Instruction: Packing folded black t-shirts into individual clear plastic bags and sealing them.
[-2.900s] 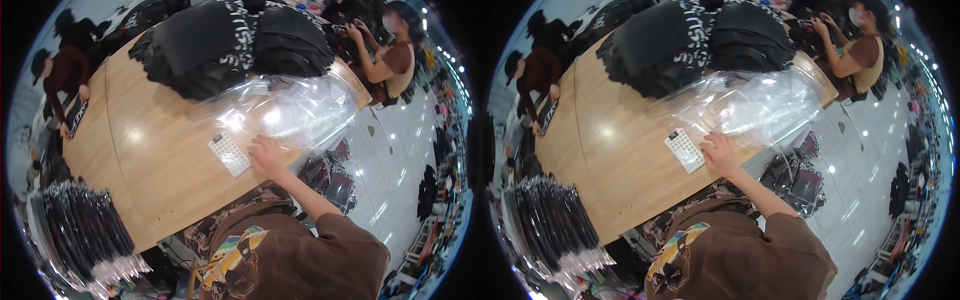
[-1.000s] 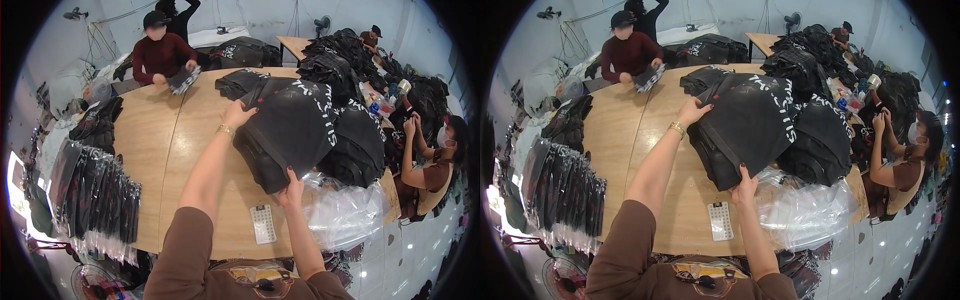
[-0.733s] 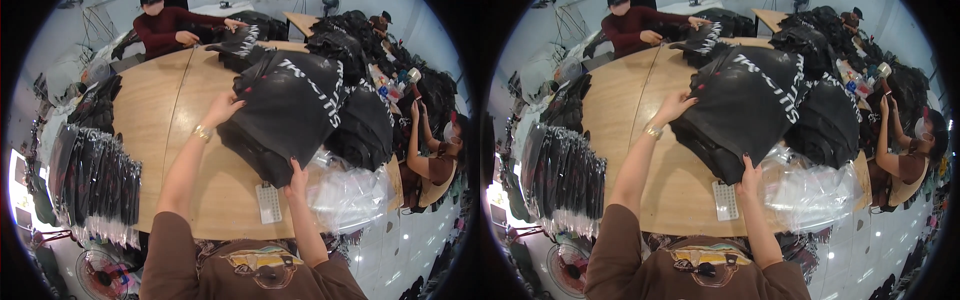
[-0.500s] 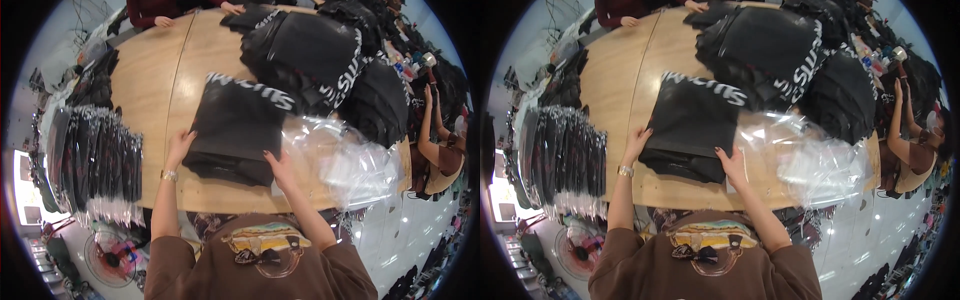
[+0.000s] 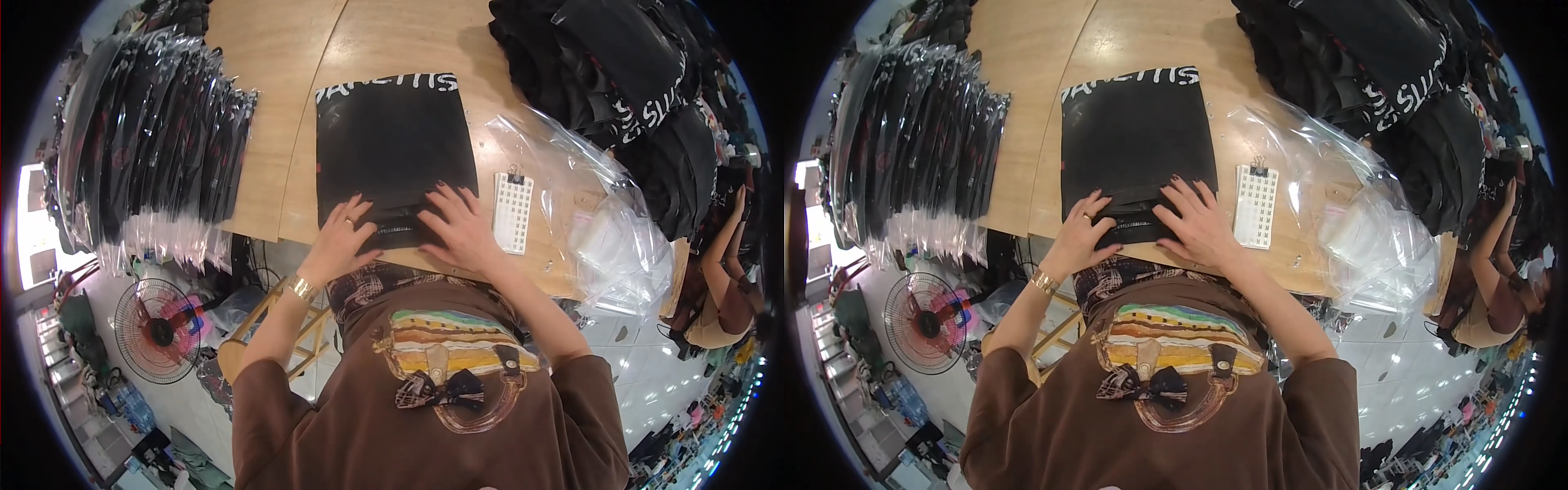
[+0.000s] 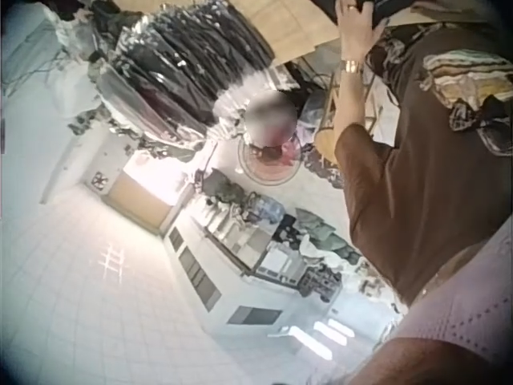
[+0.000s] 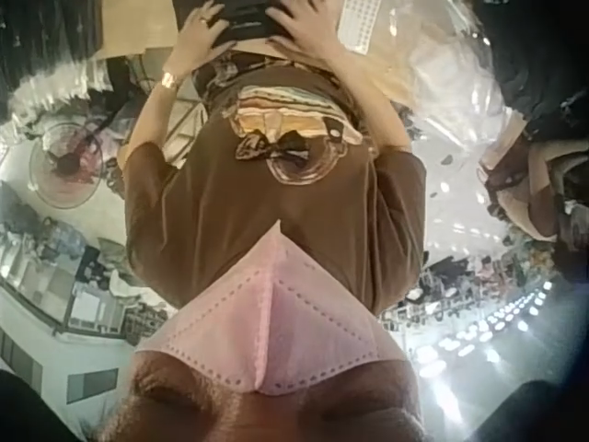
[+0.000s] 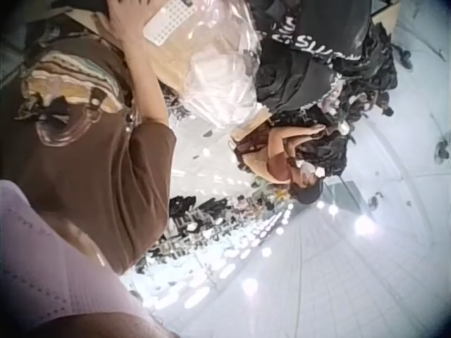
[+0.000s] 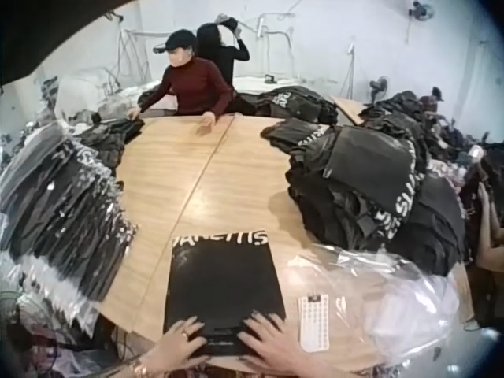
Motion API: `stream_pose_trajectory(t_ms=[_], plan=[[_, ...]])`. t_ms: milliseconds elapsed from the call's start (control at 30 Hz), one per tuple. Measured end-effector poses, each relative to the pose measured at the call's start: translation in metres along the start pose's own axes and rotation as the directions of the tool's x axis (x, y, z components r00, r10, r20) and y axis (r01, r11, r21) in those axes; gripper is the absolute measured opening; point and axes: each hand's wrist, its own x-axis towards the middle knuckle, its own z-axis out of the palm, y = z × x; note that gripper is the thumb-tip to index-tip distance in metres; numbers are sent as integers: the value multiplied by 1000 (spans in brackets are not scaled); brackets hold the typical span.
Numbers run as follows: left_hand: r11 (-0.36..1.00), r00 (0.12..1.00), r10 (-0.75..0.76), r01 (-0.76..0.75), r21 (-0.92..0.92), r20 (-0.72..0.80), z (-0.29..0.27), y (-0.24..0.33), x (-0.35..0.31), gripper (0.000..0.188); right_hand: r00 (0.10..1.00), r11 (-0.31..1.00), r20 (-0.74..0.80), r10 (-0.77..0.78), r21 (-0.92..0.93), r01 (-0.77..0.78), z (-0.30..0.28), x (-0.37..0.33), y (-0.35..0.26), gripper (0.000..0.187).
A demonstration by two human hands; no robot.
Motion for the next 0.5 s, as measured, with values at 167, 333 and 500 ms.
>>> stream_pose_trajectory(t_ms=[167, 333, 500], plan=[[999, 994, 45, -45, 7, -100, 2, -17, 18, 15, 981, 990, 178, -80, -101, 99, 17, 6, 19, 44], [932, 949, -316, 311, -188, 5, -5, -51, 65, 11, 923, 918, 245, 298, 192, -347, 8, 69, 48, 29], [909, 942, -336, 329, -256, 15, 2, -93, 89, 23, 850, 877, 394, 349, 181, -444, 19, 117, 81, 27]])
